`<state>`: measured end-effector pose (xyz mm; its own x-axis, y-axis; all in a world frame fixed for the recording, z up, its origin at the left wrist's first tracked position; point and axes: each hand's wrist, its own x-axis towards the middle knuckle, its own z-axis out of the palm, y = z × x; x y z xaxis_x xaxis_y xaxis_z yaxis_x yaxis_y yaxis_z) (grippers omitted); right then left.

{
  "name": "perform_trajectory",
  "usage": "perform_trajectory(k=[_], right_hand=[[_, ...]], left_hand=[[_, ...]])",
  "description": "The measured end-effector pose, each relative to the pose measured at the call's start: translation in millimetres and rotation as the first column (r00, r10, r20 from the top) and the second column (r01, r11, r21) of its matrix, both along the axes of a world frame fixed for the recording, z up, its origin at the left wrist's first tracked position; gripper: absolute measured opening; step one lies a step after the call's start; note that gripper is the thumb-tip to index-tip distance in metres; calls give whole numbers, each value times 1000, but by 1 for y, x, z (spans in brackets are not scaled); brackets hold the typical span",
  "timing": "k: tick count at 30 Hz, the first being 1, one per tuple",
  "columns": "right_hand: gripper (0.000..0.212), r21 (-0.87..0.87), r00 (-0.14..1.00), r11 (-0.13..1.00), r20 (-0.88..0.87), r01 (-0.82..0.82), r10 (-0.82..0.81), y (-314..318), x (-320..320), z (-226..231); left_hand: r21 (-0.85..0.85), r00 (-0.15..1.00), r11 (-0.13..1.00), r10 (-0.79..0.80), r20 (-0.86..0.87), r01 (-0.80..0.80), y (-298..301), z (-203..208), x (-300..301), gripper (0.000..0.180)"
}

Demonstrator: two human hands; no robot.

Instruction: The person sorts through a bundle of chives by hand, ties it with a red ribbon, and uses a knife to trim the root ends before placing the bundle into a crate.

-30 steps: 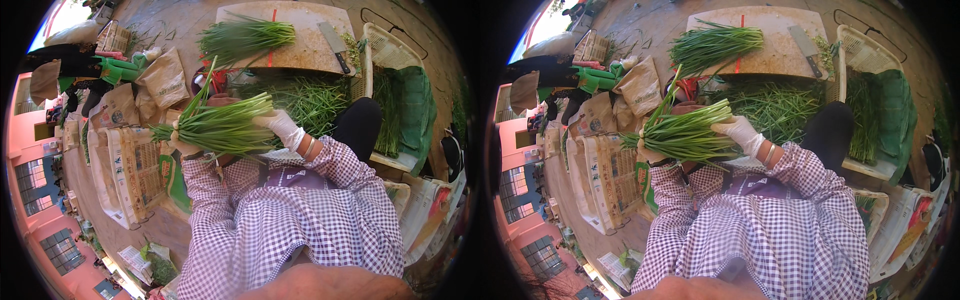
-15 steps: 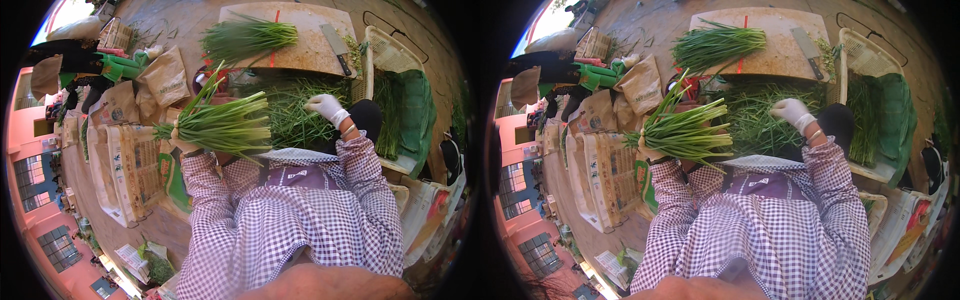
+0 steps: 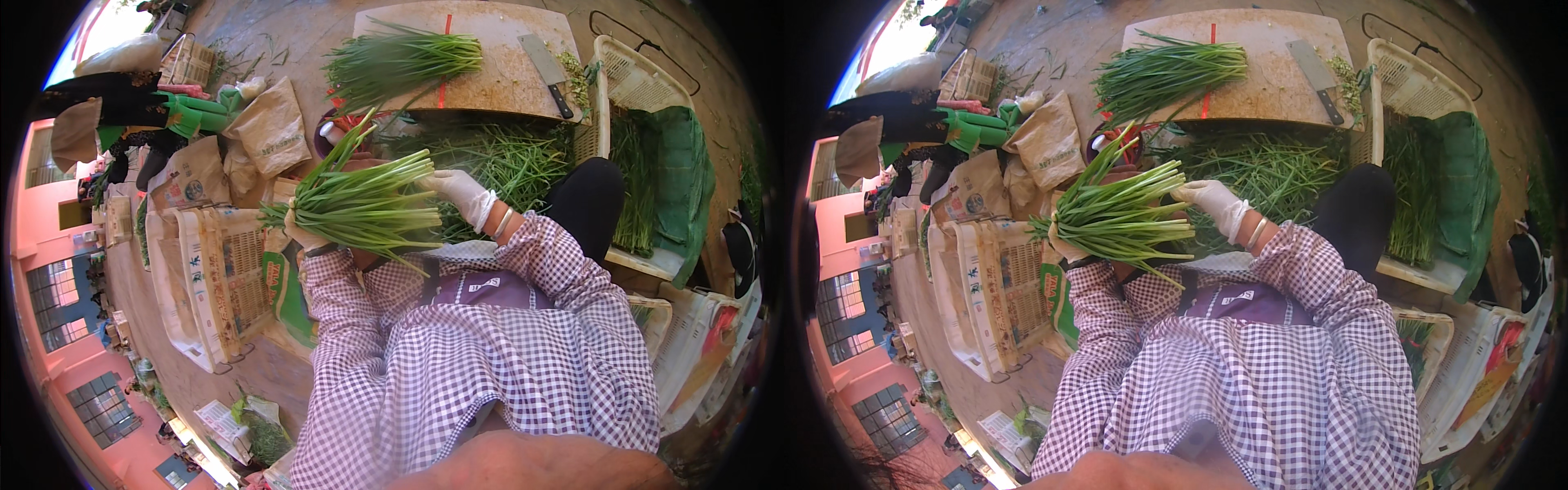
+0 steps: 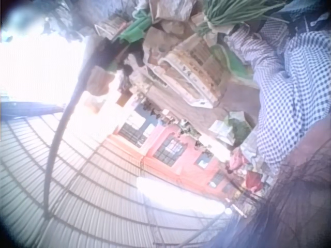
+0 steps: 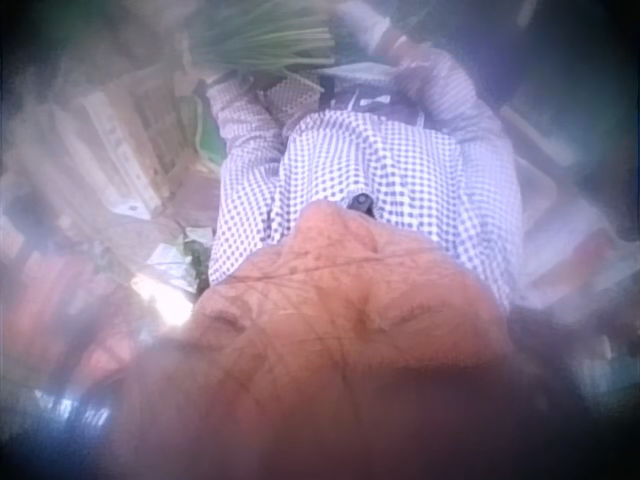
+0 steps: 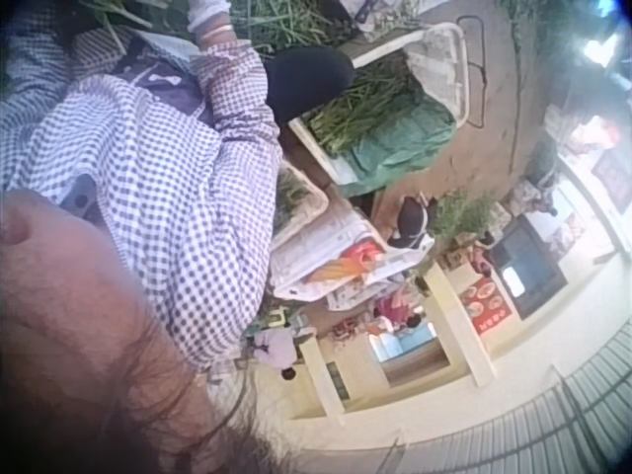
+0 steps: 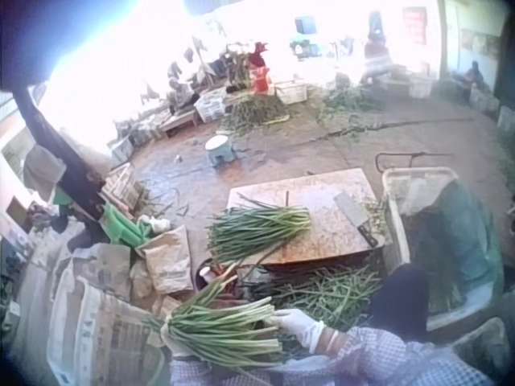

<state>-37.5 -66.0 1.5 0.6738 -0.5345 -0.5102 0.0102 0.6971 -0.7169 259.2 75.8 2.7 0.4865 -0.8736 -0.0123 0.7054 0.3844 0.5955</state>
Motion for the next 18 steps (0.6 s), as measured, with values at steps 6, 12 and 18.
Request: perform_trajectory(k=[6, 12, 18], right_hand=[[30, -2, 997, 998, 29, 65, -65, 8, 4, 12], [31, 83, 996, 996, 88, -11, 3, 8, 8, 21], [25, 194, 992, 979, 99, 59, -79, 14, 16, 23]], left_hand=[[32, 996, 999, 18, -88, -15, 7, -8, 8, 28], [225, 990, 968, 130, -58, -114, 4, 0, 0, 26], [87, 991, 993, 86, -101, -77, 1, 9, -3, 22]])
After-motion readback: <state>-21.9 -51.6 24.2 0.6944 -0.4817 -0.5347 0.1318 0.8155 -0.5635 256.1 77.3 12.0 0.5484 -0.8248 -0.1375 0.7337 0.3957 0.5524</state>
